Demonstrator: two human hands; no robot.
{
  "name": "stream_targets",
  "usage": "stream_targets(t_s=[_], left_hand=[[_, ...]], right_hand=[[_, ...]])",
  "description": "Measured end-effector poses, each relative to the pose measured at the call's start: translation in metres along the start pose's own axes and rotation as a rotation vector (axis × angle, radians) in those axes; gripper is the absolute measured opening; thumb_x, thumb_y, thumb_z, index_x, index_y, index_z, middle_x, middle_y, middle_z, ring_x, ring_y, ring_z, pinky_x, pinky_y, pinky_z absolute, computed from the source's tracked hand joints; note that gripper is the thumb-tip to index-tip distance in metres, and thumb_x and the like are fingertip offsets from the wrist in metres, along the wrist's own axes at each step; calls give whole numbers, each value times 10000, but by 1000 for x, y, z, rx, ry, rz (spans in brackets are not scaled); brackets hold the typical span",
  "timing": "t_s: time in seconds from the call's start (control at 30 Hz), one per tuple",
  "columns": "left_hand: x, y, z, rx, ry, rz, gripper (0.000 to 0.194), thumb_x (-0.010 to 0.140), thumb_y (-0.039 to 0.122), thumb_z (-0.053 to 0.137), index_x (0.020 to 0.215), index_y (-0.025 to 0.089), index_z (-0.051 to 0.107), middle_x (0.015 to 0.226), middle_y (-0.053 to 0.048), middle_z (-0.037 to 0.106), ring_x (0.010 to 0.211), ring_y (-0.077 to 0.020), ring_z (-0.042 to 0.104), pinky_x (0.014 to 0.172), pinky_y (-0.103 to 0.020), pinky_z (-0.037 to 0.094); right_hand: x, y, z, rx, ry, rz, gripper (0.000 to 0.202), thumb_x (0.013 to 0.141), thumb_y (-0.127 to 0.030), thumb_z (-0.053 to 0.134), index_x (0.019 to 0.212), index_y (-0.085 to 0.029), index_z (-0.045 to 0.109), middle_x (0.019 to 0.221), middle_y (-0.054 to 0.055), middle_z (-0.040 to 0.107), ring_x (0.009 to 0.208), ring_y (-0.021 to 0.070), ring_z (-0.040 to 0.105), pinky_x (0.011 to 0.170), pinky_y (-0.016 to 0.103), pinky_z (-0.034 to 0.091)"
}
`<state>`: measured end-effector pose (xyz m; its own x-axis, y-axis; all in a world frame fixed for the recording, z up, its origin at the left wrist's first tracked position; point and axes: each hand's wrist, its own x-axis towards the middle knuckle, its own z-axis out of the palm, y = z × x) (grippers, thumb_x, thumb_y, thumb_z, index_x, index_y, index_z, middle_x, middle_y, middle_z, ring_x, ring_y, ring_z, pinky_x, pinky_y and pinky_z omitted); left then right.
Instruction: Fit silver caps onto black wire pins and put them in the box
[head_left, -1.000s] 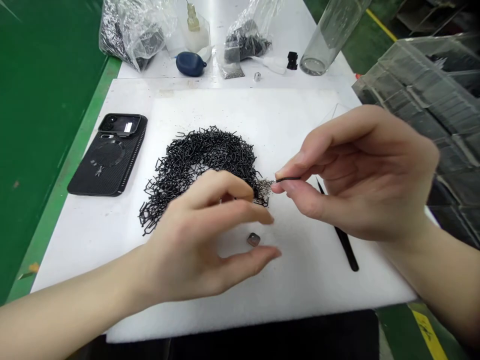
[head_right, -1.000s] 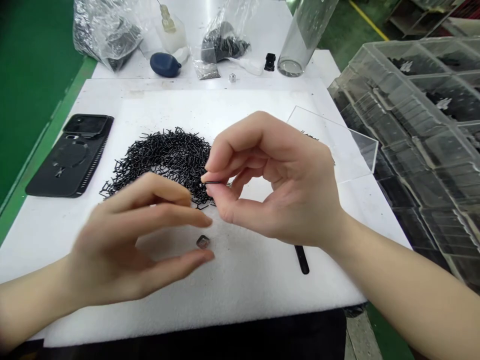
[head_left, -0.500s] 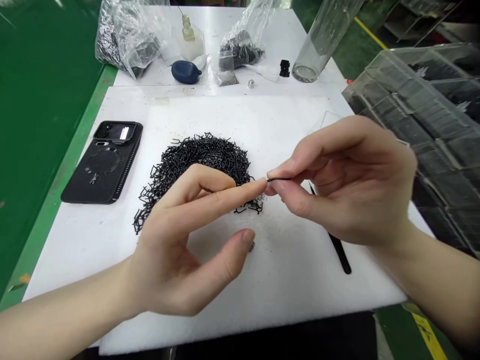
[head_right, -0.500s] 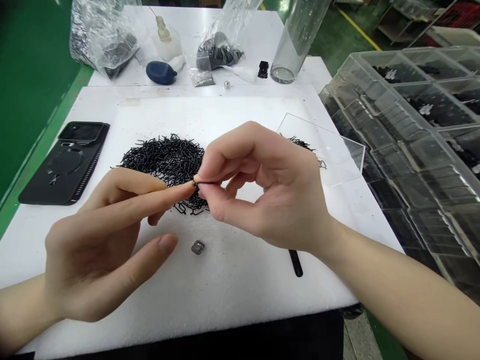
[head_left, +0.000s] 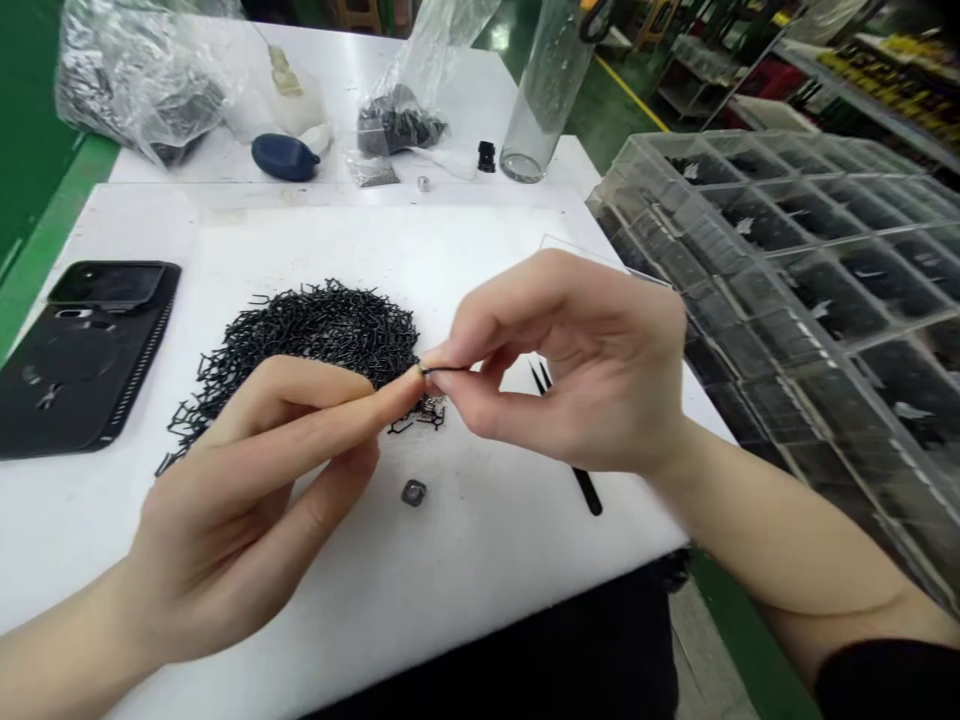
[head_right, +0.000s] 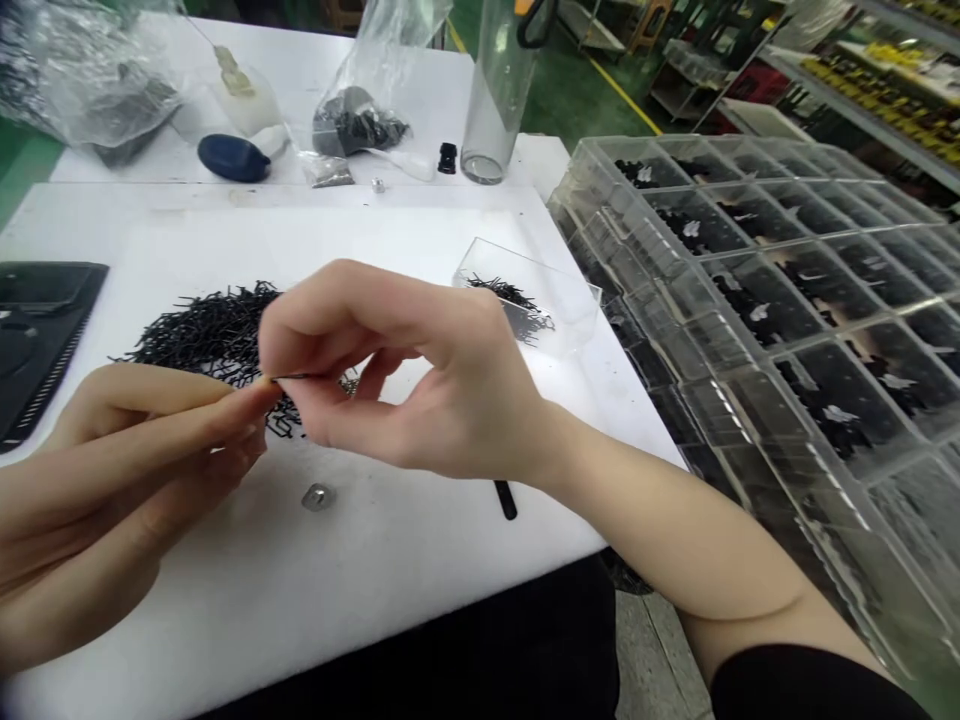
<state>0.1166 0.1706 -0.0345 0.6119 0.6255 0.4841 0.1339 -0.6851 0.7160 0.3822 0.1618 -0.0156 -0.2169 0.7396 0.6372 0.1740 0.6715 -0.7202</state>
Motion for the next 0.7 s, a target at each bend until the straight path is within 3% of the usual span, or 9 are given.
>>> stream_targets(t_s=[0.13,0.2,0.27,0.33,0.37,0.43,0.5,0.6,0.7], left_hand=[[1,-12,2,-70,-9,-39,814,1024,79,740,1761,407,625,1223,-41,704,1061,-196,709,843,-242,699],[-1,-18,5,-139,61,-98,824,988,138,810,1752,396,639,1222,-48,718,1012,-220,708,744,-277,690],[-2,-20,8,-142,160,-180,704,977,197,854,1644,391,740,1166,-33,732,957,-224,688,710,-321,657],[0,-19,8,-106,223,-225,533,981,239,869,1495,374,827,1088,-10,724,915,-211,666,704,-339,620],[2,-18,7,-84,215,-223,456,991,239,856,1430,363,849,1057,-3,721,899,-202,663,685,-333,599],[7,-16,3,-35,128,-162,354,1006,205,810,1329,339,859,1017,3,738,850,-183,674,618,-308,551],[10,-16,-1,28,-12,-61,314,1003,180,787,1277,324,846,1027,2,789,846,-178,710,625,-298,554],[8,-19,-2,129,-190,50,356,990,190,800,1324,312,815,1146,-16,848,1000,-213,749,856,-323,619],[4,-20,2,171,-219,87,417,950,202,789,1357,293,794,1212,-42,860,1099,-264,717,963,-370,607]], right_hand=[[7,-9,-12,-107,5,123,202,1021,-117,779,1047,-315,746,1119,-54,849,1025,180,867,782,312,771],[14,-14,-27,-184,78,71,153,1012,-156,825,1039,-299,779,1132,-41,866,1070,205,873,889,352,780],[22,-17,-49,-324,158,11,115,993,-177,864,986,-277,810,1080,-8,884,1029,210,862,958,393,759],[27,-16,-73,-530,112,261,110,1012,-178,853,977,-281,863,1103,29,900,1079,226,849,1010,418,727],[27,-14,-84,-617,161,296,127,945,-193,913,874,-290,872,957,26,886,917,224,831,846,408,706],[25,-7,-102,-677,104,403,110,843,-206,986,822,-274,901,857,49,865,773,244,777,756,449,661],[19,0,-114,-743,57,481,62,855,-233,963,839,-274,918,868,50,872,797,251,776,829,466,661],[4,-1,-122,-823,15,527,122,951,-275,861,1039,-270,945,964,62,902,826,243,784,842,451,645],[-15,-19,-114,-838,69,491,250,1074,-351,735,1239,-262,900,1048,94,908,882,247,811,763,413,606]])
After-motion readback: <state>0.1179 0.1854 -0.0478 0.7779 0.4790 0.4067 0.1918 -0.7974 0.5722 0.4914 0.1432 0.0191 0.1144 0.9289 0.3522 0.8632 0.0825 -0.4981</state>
